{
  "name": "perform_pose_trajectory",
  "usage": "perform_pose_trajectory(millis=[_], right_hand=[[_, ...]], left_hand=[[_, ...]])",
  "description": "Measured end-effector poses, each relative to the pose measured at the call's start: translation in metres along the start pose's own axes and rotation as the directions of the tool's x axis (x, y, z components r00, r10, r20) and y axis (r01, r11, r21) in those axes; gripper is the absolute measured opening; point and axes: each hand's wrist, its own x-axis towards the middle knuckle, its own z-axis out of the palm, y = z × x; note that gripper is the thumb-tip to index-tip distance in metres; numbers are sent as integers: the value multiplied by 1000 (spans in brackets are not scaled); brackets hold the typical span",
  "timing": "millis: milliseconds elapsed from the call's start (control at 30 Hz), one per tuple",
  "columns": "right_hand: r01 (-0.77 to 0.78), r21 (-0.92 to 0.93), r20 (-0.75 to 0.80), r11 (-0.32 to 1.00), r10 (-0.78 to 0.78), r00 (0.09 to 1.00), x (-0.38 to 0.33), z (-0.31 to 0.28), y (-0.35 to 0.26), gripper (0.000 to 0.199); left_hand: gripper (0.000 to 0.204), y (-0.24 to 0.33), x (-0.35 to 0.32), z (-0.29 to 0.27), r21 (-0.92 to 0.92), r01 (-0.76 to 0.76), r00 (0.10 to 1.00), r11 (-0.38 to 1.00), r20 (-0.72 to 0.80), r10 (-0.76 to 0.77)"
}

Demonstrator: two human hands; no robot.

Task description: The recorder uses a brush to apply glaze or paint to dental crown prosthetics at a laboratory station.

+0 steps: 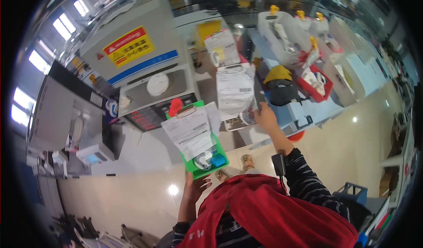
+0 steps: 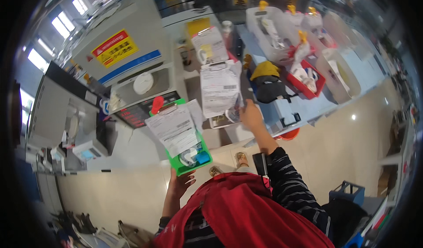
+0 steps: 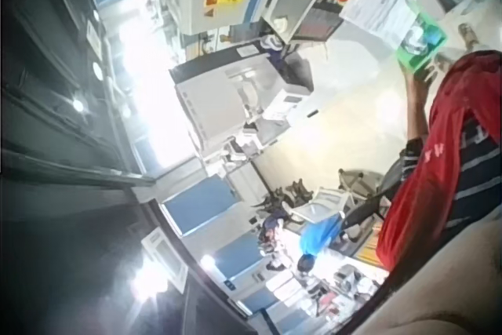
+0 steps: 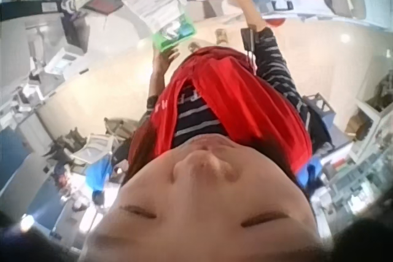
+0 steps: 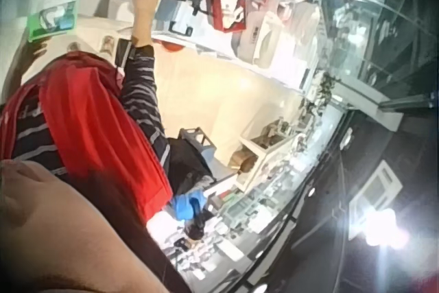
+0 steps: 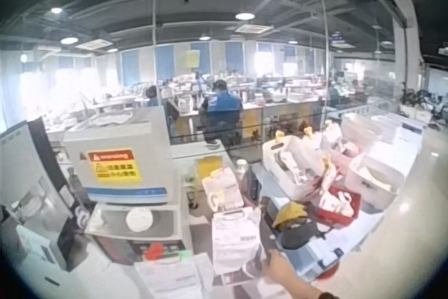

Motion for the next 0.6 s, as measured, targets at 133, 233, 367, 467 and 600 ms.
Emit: perform_pose_trajectory(millis=[133, 233, 367, 467, 600], right_hand=[[-327, -111, 451, 938, 341, 825, 12, 21, 16, 44], [-161, -48, 436, 986, 166, 884, 13, 16, 4, 42], [-244, 62, 449, 968, 191, 873, 8, -30, -17, 41], [-17, -2, 322, 1000, 17, 947, 4, -83, -36, 39], [-187, -81, 433, 979, 203, 878, 10, -159, -74, 37]], left_hand=[[49, -8, 2, 12, 125, -172, 973, 977, -136, 188], [45, -8, 4, 23, 121, -221, 954, 968, -180, 240], [63, -2, 5, 25, 113, -198, 967, 974, -137, 213], [67, 3, 4, 23, 132, -138, 983, 982, -103, 152], [70, 11, 0, 27, 158, -98, 994, 983, -37, 105]])
